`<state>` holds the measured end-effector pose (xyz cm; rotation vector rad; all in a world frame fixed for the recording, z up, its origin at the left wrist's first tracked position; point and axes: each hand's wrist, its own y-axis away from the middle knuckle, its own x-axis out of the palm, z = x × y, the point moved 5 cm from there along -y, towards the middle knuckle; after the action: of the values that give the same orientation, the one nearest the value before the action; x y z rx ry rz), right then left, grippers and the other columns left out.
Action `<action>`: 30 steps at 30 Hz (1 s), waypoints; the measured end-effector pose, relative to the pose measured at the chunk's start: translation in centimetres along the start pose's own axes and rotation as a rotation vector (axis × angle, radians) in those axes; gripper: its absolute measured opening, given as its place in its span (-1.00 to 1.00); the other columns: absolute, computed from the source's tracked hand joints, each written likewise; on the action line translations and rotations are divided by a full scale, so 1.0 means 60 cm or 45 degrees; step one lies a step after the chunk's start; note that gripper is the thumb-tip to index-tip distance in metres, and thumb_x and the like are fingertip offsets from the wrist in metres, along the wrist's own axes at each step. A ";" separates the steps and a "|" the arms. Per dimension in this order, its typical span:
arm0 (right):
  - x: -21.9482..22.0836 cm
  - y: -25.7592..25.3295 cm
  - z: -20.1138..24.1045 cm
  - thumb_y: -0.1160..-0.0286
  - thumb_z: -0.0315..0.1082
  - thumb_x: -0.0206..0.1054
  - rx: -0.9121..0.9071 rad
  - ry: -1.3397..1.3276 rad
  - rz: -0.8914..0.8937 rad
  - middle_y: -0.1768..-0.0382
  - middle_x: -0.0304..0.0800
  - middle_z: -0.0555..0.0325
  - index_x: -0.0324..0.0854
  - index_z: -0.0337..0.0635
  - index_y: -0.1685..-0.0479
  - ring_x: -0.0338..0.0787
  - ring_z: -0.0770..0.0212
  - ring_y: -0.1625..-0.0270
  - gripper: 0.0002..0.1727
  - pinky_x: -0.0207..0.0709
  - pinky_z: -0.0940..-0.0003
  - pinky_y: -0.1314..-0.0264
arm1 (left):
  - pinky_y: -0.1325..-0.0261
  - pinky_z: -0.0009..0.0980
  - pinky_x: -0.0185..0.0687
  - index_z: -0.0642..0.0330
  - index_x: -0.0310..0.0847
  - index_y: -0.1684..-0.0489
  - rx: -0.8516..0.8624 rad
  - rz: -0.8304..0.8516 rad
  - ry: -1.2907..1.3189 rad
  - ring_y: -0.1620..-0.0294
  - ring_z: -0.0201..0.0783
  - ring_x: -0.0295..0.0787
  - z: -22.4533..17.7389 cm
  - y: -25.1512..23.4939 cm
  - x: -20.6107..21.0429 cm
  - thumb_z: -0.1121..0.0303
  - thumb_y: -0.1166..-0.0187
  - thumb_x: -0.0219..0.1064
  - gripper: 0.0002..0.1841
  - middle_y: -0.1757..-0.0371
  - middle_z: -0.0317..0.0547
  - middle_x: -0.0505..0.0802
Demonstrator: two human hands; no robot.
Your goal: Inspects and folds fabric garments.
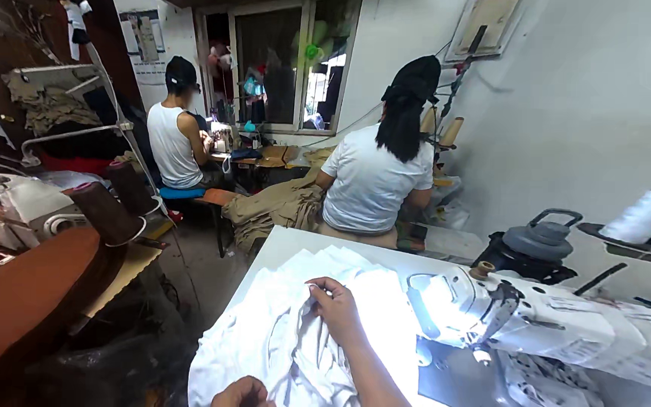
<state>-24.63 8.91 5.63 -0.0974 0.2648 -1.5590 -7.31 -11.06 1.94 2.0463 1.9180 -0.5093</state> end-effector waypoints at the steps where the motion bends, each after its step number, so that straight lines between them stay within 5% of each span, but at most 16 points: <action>1: -0.001 0.004 0.005 -0.69 -0.42 0.28 0.002 0.063 0.007 0.35 0.79 0.16 0.77 -0.22 0.05 0.62 0.39 0.55 -0.85 0.57 0.47 0.45 | 0.09 -0.28 0.74 0.38 0.73 0.09 0.007 -0.027 0.013 0.24 -0.26 0.80 -0.002 0.002 0.000 0.32 -0.57 0.41 -0.76 0.25 0.01 0.83; 4: -0.003 0.010 0.009 -0.75 -0.38 0.22 -0.013 0.131 0.041 0.34 0.77 0.18 0.72 -0.23 -0.08 0.58 0.44 0.58 -0.80 0.53 0.51 0.52 | 0.12 -0.43 0.75 0.27 0.73 0.09 -0.002 -0.118 0.142 0.23 -0.41 0.78 -0.002 0.006 -0.009 0.28 -0.58 0.39 -0.79 0.24 -0.17 0.82; 7: 0.000 0.011 0.015 -0.71 -0.42 0.21 -0.016 -0.008 0.009 0.45 0.72 0.27 0.71 -0.27 -0.01 0.54 0.52 0.60 -0.82 0.50 0.59 0.53 | 0.16 -0.54 0.72 0.15 0.71 0.17 0.047 -0.194 0.500 0.31 -0.52 0.74 -0.005 0.005 -0.029 0.36 -0.55 0.40 -0.91 0.32 -0.37 0.81; 11: 0.003 0.007 0.013 -0.66 -0.49 0.21 -0.017 -0.183 0.013 0.53 0.71 0.36 0.72 -0.25 0.09 0.53 0.56 0.64 -0.85 0.50 0.64 0.58 | 0.12 -0.31 0.87 0.18 0.67 0.28 -0.134 -0.153 1.044 0.39 -0.30 0.84 -0.020 0.007 -0.059 0.58 -0.55 0.28 -0.90 0.39 -0.19 0.83; 14: 0.005 0.004 0.013 -0.66 -0.50 0.21 -0.034 -0.185 0.009 0.54 0.68 0.38 0.71 -0.24 0.10 0.52 0.56 0.65 -0.85 0.49 0.65 0.58 | 0.06 -0.29 0.86 0.24 0.62 0.09 -0.267 -0.157 0.927 0.24 -0.26 0.83 -0.017 0.003 -0.063 0.60 -0.56 0.31 -0.89 0.24 -0.13 0.80; 16: 0.004 0.002 0.012 -0.67 -0.49 0.21 -0.040 -0.182 -0.001 0.52 0.69 0.37 0.71 -0.24 0.09 0.52 0.56 0.65 -0.86 0.51 0.63 0.58 | 0.20 -0.44 0.73 0.23 0.60 -0.05 -0.341 -0.102 0.690 0.31 -0.38 0.73 -0.001 0.001 -0.051 0.44 -0.57 0.39 -0.81 0.22 -0.20 0.76; 21: 0.002 0.000 0.009 -0.69 -0.46 0.21 -0.024 -0.158 -0.020 0.55 0.67 0.38 0.70 -0.22 0.07 0.52 0.56 0.68 -0.86 0.51 0.63 0.62 | 0.43 -0.53 0.58 0.11 0.72 0.25 -0.370 0.023 0.498 0.56 -0.51 0.60 0.014 0.008 -0.012 0.12 -0.54 0.44 -0.76 0.52 -0.40 0.71; 30: 0.002 -0.001 0.008 -0.69 -0.48 0.20 -0.027 -0.166 -0.004 0.57 0.67 0.37 0.70 -0.23 0.09 0.52 0.56 0.68 -0.86 0.50 0.64 0.61 | 0.42 -0.55 0.63 0.16 0.72 0.17 -0.439 0.091 0.380 0.55 -0.51 0.64 0.014 0.011 -0.021 0.29 -0.25 0.67 -0.70 0.52 -0.41 0.73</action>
<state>-24.60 8.72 6.12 -0.2153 0.1783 -1.5461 -6.76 -12.61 1.75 2.0349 1.9161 0.1476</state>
